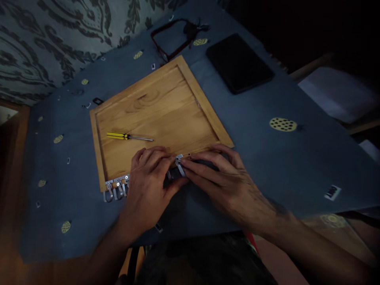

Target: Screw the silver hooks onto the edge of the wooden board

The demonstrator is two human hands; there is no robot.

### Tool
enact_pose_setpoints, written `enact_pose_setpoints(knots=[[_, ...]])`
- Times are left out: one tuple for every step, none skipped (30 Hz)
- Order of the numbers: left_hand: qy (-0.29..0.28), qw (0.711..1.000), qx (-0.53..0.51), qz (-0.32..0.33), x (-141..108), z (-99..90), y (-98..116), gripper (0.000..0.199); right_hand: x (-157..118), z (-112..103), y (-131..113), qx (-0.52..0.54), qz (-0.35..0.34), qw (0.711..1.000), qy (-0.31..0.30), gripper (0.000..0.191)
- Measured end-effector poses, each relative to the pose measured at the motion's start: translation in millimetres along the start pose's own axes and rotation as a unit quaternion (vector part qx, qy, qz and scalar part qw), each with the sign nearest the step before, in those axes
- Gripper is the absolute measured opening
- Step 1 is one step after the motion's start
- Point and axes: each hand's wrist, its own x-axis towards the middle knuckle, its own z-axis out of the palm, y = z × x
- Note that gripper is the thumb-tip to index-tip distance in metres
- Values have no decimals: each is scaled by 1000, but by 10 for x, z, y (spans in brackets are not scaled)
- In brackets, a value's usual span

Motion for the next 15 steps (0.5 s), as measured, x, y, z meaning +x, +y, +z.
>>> enact_pose_setpoints(knots=[[0, 1000, -1, 2, 0, 0, 1, 35, 5, 2, 2, -1, -3, 1000, 2, 30], [-1, 1000, -1, 3, 1, -1, 1, 35, 9, 3, 4, -2, -6, 1000, 2, 30], [-1, 1000, 0, 3, 0, -2, 0, 35, 12, 4, 6, -4, -7, 1000, 0, 30], [-2, 1000, 0, 3, 0, -3, 0, 35, 14, 3, 8, -4, -9, 1000, -2, 31], [-2, 1000, 0, 1, 0, -3, -1, 35, 16, 1, 10, -4, -9, 1000, -5, 31], [-3, 1000, -1, 1, -1, -4, -2, 35, 17, -1, 10, -4, -8, 1000, -7, 31], [-3, 1000, -2, 2, -2, -3, -2, 35, 17, -3, 9, -3, -6, 1000, -10, 32], [-3, 1000, -3, 2, -2, -3, -1, 36, 18, -4, 8, -4, -6, 1000, -12, 32], [-4, 1000, -3, 3, -2, -2, 0, 36, 18, -5, 5, -5, -6, 1000, -12, 32], [-3, 1000, -3, 2, -2, -1, 2, 36, 18, -4, 2, -5, -6, 1000, -13, 32], [-2, 1000, -3, 1, -1, 0, 4, 36, 18, -3, -2, -6, -6, 1000, -14, 32], [-1, 1000, -3, -1, -1, 0, 6, 36, 18, 0, -5, -6, -6, 1000, -14, 32], [-1, 1000, -4, -3, 0, 0, 8, 36, 18, 4, -8, -6, -6, 1000, -13, 32], [-1, 1000, -4, -5, -1, 0, 10, 36, 18, 8, -10, -5, -4, 1000, -9, 31], [-2, 1000, -4, -7, -2, 0, 11, 37, 17, 12, -11, -4, -2, 1000, -4, 31]])
